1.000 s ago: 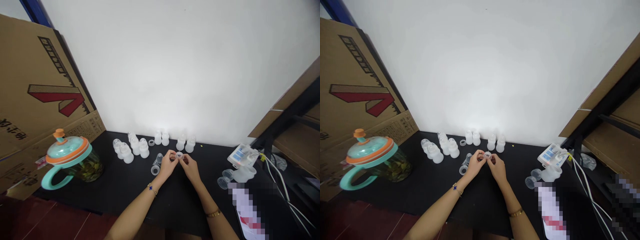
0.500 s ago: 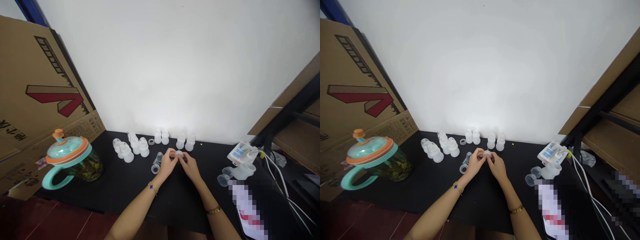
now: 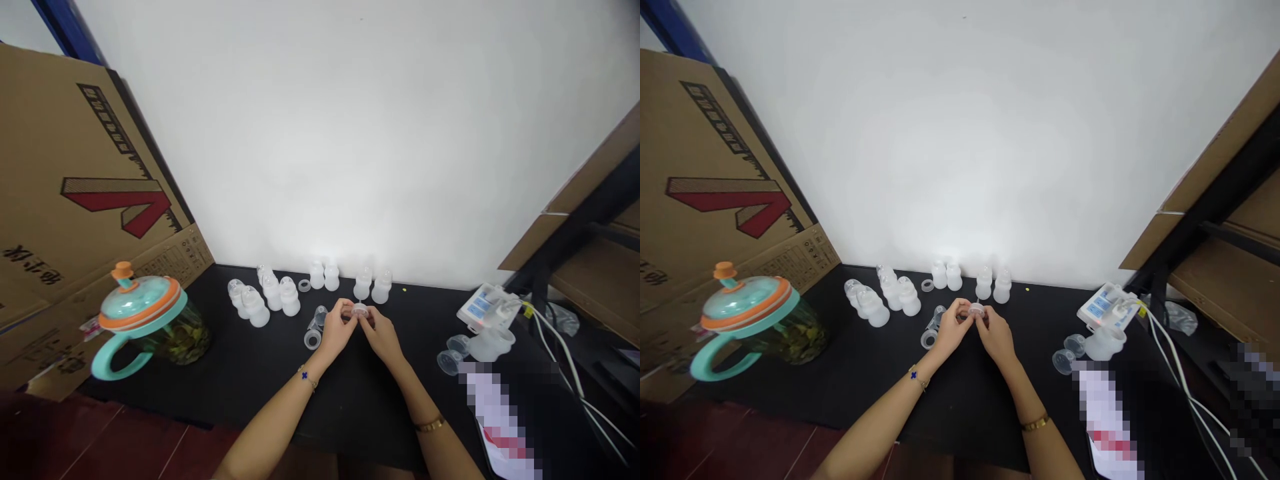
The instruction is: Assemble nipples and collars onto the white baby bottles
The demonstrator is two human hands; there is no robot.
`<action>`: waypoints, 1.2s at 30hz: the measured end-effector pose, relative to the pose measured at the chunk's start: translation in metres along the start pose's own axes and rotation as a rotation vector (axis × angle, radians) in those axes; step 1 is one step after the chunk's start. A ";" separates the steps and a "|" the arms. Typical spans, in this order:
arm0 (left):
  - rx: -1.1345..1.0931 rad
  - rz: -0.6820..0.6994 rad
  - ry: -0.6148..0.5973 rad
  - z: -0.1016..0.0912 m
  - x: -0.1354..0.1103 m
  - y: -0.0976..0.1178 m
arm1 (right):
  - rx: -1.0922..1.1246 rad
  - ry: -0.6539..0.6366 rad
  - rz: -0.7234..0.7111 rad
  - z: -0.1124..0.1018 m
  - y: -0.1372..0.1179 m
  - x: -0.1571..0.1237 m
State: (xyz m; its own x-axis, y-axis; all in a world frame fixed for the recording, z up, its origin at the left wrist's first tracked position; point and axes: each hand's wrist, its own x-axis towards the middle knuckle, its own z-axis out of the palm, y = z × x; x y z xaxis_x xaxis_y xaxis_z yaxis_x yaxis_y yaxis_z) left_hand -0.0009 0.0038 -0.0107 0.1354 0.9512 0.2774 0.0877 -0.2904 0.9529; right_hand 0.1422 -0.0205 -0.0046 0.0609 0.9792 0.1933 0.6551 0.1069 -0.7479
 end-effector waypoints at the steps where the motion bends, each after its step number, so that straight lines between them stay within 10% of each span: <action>1: 0.009 0.000 0.002 0.000 0.000 0.000 | -0.004 0.003 -0.003 0.000 0.000 0.000; 36: 0.120 0.035 0.007 -0.001 -0.002 0.005 | -0.091 0.004 -0.004 0.002 -0.001 -0.001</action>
State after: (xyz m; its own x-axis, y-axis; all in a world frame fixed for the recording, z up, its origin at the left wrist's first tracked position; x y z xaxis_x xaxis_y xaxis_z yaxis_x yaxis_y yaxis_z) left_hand -0.0013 0.0004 -0.0062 0.1332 0.9409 0.3113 0.2011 -0.3332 0.9212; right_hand 0.1402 -0.0211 -0.0054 0.0611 0.9782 0.1983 0.7211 0.0941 -0.6864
